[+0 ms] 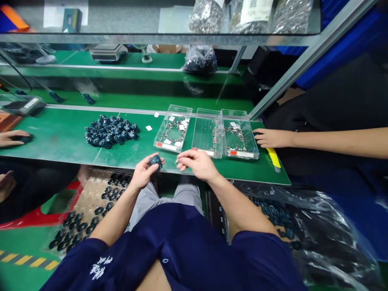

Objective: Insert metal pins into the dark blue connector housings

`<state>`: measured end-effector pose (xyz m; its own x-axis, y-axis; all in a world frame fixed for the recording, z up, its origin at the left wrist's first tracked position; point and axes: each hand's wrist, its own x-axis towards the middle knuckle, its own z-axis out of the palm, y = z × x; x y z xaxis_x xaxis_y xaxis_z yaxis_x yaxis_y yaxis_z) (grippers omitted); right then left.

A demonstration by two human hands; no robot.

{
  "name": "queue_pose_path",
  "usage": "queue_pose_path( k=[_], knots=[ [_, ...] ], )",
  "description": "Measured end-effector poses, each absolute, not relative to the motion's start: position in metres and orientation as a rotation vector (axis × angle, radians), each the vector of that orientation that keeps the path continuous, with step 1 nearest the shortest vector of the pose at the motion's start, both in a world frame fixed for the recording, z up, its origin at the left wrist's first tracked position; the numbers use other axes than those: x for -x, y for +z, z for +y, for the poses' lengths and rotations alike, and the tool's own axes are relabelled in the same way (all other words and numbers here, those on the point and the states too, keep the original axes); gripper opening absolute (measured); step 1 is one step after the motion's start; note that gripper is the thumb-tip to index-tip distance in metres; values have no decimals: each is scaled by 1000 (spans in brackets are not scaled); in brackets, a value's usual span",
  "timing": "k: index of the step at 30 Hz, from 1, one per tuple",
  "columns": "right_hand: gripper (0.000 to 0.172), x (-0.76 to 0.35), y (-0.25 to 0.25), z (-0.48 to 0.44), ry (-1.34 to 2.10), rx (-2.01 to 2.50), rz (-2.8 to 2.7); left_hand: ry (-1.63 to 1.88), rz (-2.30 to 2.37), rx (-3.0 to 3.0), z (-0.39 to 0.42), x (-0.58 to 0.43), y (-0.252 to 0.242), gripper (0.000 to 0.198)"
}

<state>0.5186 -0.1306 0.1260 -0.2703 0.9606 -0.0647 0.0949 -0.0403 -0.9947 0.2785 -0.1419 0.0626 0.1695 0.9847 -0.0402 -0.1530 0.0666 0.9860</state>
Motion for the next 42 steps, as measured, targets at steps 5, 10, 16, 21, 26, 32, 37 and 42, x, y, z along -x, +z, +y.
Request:
queue_pose_path(
  k=[5,10,16,21,26,32,37,42],
  knots=[
    [18,-458,117,-134,1248,981,-1760,1104,1036,-1250,-154,-266,69,66],
    [15,-439,106,-127,1150,920,-1843,1073,1029,-1183,-161,-258,70,65],
    [14,-435,104,-126,1119,997,-1840,1056,968,-1193,-161,-254,66,63],
    [16,-436,106,-128,1067,1000,-1850,1037,996,-1254,-160,-257,66,66],
    [16,-440,108,-131,936,936,-1923,1009,999,-1254,-159,-260,63,66],
    [18,-439,97,-122,1083,1056,-1806,1010,1066,-1340,-157,-263,64,45],
    [20,-435,81,-120,1261,1147,-1644,1054,1159,-1384,-154,-266,61,31],
    [21,-443,78,-107,1326,1123,-1682,1098,1109,-1221,-151,-266,49,29]
  ],
)
